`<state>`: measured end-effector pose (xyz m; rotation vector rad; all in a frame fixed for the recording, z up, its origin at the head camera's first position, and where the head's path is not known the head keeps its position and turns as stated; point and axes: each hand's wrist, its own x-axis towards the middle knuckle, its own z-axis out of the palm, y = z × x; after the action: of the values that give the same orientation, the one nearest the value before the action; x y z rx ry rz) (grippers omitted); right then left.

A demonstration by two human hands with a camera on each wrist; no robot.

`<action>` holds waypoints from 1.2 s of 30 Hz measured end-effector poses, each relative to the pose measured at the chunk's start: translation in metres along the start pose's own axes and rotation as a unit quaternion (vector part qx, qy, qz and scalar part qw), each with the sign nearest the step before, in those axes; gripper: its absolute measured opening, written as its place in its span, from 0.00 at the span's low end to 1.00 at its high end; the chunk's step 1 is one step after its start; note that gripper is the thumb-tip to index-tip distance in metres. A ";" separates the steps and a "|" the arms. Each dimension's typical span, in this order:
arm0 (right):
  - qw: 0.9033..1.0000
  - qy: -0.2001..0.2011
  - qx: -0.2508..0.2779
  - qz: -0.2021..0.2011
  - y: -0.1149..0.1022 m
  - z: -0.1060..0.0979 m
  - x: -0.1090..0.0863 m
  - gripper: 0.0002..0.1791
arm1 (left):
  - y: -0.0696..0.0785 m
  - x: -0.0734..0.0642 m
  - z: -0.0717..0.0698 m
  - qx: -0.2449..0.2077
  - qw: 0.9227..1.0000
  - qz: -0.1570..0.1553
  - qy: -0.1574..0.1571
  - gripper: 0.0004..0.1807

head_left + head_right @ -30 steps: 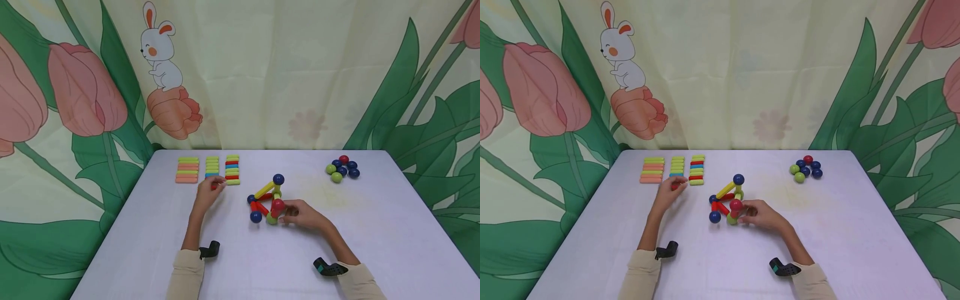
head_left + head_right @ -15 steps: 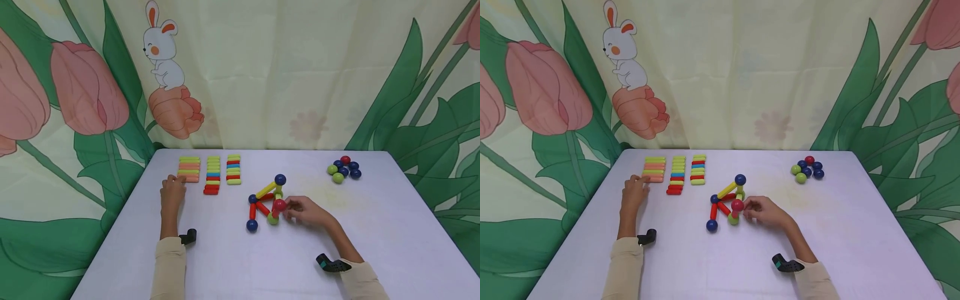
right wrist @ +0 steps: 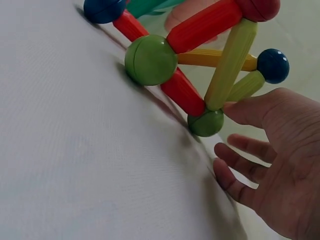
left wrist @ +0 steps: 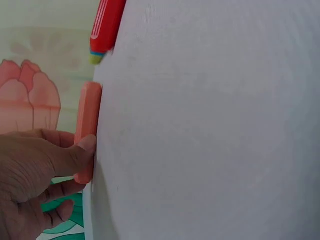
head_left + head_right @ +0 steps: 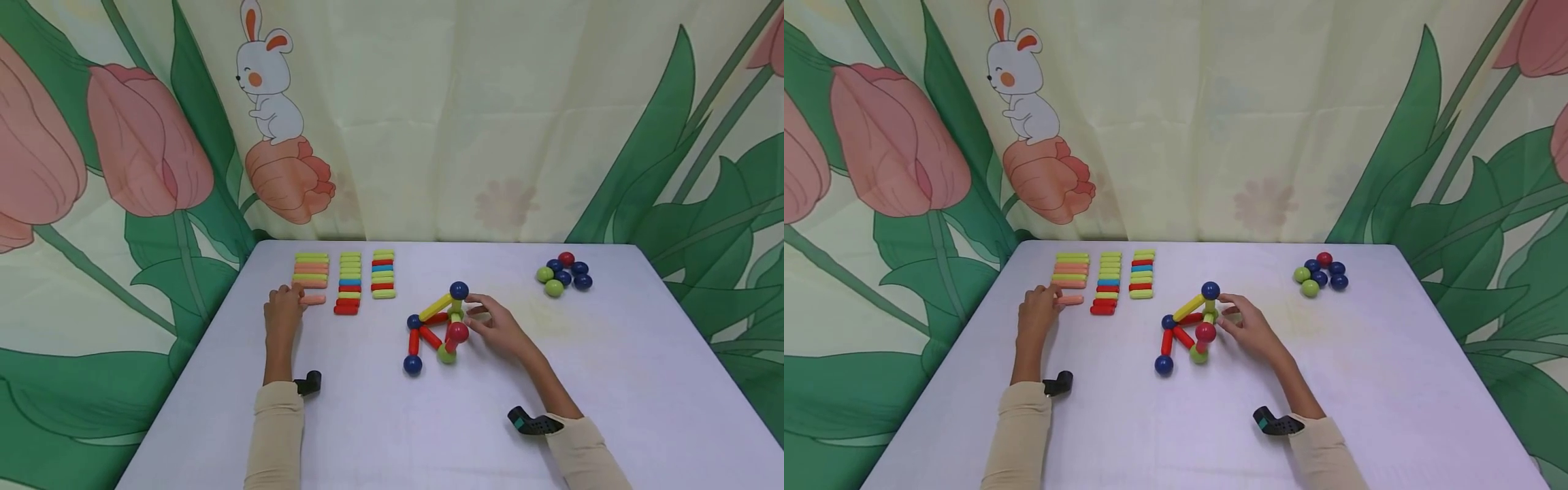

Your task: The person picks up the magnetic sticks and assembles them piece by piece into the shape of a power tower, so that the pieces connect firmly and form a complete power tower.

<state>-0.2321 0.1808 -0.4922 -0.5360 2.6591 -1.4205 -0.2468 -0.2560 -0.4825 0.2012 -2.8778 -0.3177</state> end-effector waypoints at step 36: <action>0.998 -0.062 -0.015 0.005 0.007 0.007 0.013 0.25 | 0.135 -0.075 0.007 -0.155 0.884 0.345 -0.275 0.21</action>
<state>-0.2443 0.1740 -0.5005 -0.5918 2.5857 -1.3025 -0.1915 -0.1123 -0.4744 -1.1115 -3.0939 -0.7708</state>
